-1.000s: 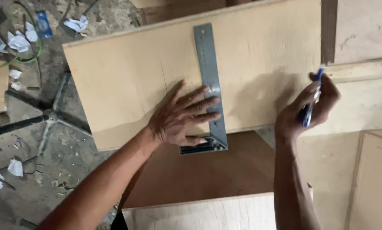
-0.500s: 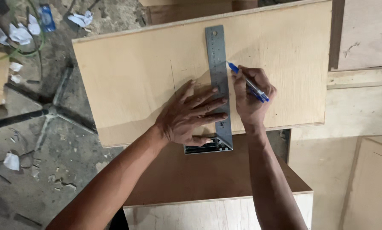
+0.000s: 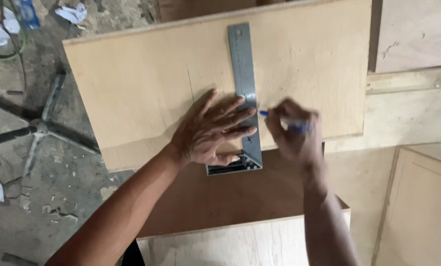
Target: The person marks lines on wooden boards using a square and a pen, moving between different boards and aligning the square before drawing.
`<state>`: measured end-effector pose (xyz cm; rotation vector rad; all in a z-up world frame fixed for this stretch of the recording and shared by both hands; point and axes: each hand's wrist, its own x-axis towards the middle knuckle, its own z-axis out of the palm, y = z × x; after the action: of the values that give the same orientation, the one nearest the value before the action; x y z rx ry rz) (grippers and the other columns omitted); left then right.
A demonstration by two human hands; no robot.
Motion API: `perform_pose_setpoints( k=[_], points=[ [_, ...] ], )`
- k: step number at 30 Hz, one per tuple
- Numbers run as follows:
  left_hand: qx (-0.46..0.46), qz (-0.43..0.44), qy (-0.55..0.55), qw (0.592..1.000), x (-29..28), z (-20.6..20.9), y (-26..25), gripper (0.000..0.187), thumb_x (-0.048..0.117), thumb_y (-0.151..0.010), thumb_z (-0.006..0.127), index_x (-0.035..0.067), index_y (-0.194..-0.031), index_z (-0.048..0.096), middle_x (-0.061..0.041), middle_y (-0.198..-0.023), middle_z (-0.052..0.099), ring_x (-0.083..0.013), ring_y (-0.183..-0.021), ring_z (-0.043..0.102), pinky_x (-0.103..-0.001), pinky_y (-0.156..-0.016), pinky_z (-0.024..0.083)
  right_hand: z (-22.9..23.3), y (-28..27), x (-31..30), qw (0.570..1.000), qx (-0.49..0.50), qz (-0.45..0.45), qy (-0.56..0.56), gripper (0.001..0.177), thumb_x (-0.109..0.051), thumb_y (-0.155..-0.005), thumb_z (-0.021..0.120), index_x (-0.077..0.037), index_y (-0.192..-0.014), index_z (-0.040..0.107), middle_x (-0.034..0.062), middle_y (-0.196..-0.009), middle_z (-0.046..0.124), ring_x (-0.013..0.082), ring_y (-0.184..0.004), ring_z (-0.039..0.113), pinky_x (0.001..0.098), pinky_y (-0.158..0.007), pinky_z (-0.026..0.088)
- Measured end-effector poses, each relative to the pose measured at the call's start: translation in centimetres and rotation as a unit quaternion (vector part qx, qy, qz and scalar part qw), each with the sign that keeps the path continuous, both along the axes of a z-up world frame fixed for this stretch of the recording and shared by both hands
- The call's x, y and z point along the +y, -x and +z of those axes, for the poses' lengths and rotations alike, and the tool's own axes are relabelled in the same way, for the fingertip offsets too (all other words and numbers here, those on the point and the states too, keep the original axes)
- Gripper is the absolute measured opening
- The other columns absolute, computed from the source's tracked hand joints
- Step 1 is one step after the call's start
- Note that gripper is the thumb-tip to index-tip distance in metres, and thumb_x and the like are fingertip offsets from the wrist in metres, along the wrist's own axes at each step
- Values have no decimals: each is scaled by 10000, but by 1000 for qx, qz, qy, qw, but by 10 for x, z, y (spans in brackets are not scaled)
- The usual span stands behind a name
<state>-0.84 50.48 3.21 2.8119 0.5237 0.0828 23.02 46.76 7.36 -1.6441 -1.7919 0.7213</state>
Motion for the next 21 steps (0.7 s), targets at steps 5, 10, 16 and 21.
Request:
perform_pose_setpoints(
  k=[5, 10, 16, 21],
  points=[
    [0, -4, 12, 1000, 3, -3, -1, 795, 751, -858, 471, 362, -1544, 372, -14, -1662, 205, -315, -1539, 95, -714, -1180, 87, -23, -13, 60, 985, -118, 111, -64, 232, -127, -1036, 603, -91, -815, 545, 0, -560, 561, 108, -385, 453, 300, -313, 321],
    [-22, -11, -4, 1000, 2, -9, 1, 866, 793, -888, 532, 359, -1588, 266, -28, -1665, 161, -317, -1533, 115, -691, -1194, 110, -17, -1, 82, 983, 56, 71, -160, 128, 19, -1059, 548, 26, -932, 562, 194, -877, 753, 263, -711, 766, 325, -514, 592],
    [1, 0, -24, 1000, -1, -6, 4, 942, 838, -896, 581, 390, -1600, 143, 33, -1676, 81, -267, -1556, 92, -644, -1220, 58, -2, -1, -6, 1000, 21, -12, 20, 103, -30, -882, 584, -40, -782, 558, 50, -701, 669, 142, -488, 545, 290, -432, 404],
    [-27, -1, 8, 1000, -1, -5, -2, 784, 727, -877, 482, 328, -1544, 382, -28, -1650, 258, -311, -1535, 157, -689, -1193, 82, -24, -13, 76, 998, 4, 52, -30, 222, -42, -992, 492, -78, -792, 583, 77, -727, 697, 185, -566, 649, 321, -444, 467]
  ],
)
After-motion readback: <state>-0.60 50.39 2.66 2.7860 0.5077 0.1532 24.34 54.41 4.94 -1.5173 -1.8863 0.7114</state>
